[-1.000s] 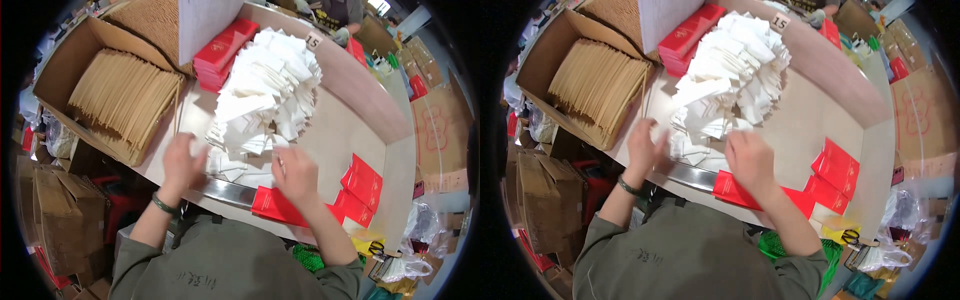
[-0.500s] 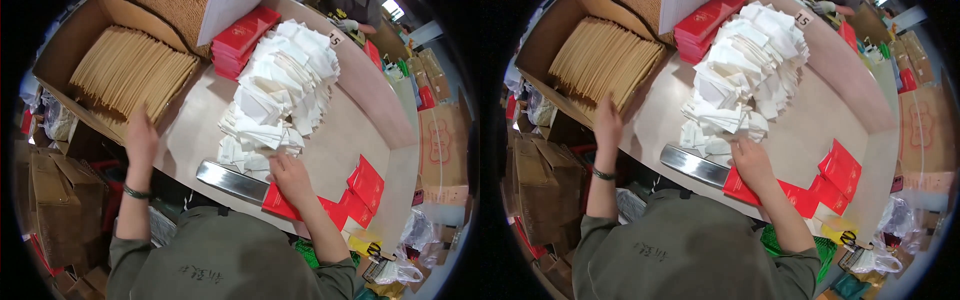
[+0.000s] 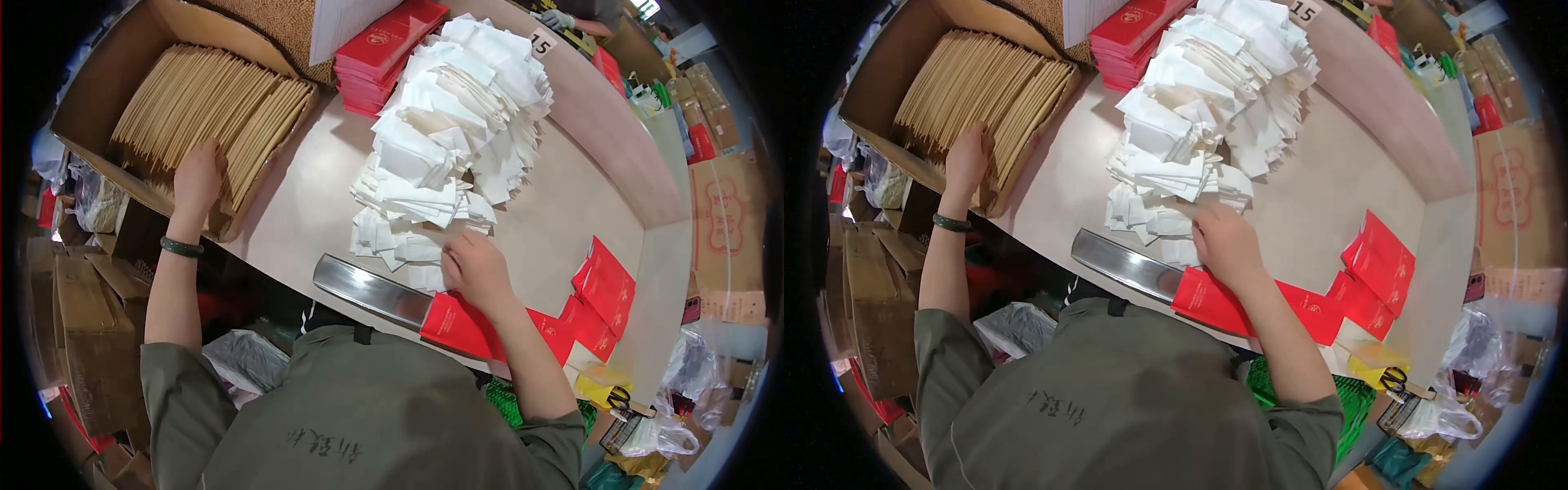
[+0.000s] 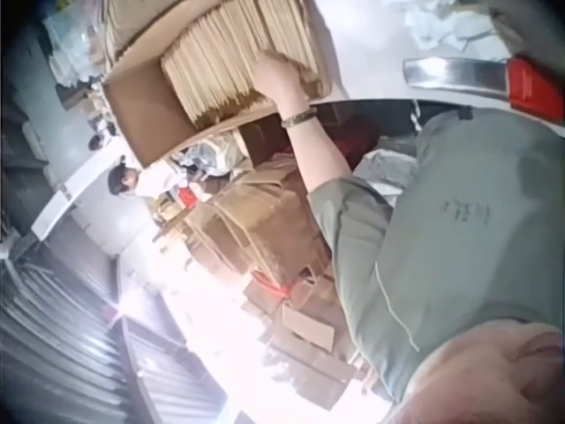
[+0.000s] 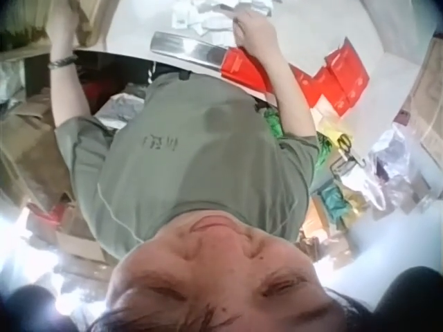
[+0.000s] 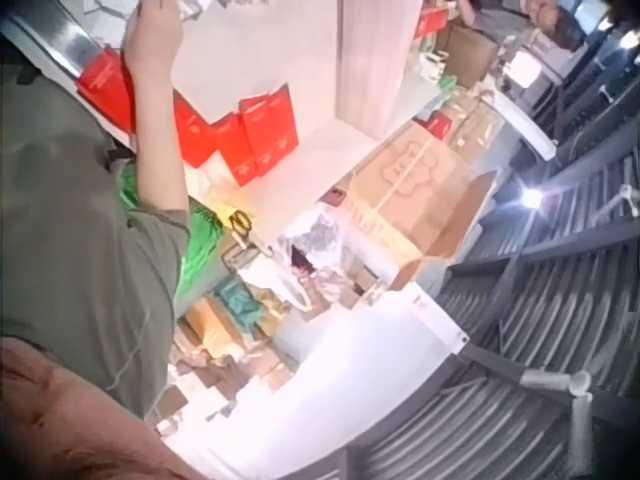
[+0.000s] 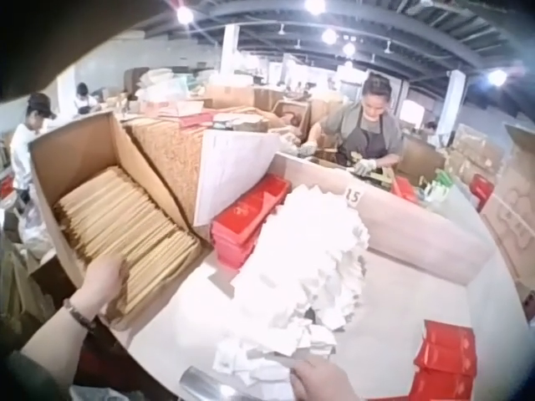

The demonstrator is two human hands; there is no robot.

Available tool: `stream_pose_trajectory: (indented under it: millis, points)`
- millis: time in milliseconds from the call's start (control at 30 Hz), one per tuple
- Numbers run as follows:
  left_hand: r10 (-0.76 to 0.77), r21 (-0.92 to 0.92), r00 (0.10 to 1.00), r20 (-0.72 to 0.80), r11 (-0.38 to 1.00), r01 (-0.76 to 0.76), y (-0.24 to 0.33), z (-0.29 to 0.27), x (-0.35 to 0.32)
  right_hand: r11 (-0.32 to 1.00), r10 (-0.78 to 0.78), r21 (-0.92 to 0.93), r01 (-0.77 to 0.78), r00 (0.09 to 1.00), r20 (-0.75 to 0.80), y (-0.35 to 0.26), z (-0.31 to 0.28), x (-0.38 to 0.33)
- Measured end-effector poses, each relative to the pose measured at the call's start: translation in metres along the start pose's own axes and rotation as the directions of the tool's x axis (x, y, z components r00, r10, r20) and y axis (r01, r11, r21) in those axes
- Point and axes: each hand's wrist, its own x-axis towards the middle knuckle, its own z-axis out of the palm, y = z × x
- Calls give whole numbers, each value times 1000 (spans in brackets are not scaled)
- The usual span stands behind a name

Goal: The recorder packages disposable chopsticks into red paper envelopes and writes in a production ledger.

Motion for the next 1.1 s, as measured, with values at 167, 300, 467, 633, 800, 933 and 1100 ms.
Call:
stream_pose_trajectory:
  millis: [167,300,467,633,800,933,1100]
  points:
    - [-80,-40,986,-148,996,75,10,-7,-4,973,-194,-133,188,980,-34,11,7,14]
    - [-110,-167,911,-397,985,46,14,-1,-30,998,64,8,-65,995,82,-29,-13,3]
    - [-338,-921,941,-11,371,122,103,35,-107,999,-28,35,24,989,144,-67,16,-33]
    - [105,-946,970,221,266,187,113,23,-144,991,-117,-70,116,993,-23,-75,1,-48]
    - [446,-770,642,623,211,602,78,-15,-115,994,-97,-43,98,995,23,-52,-12,-78]
    - [445,-786,687,575,532,313,97,4,-107,986,-164,-29,166,985,54,-41,0,-84]
    - [644,-886,759,96,403,-230,218,2,-134,982,-183,-24,185,981,59,-45,0,-71]
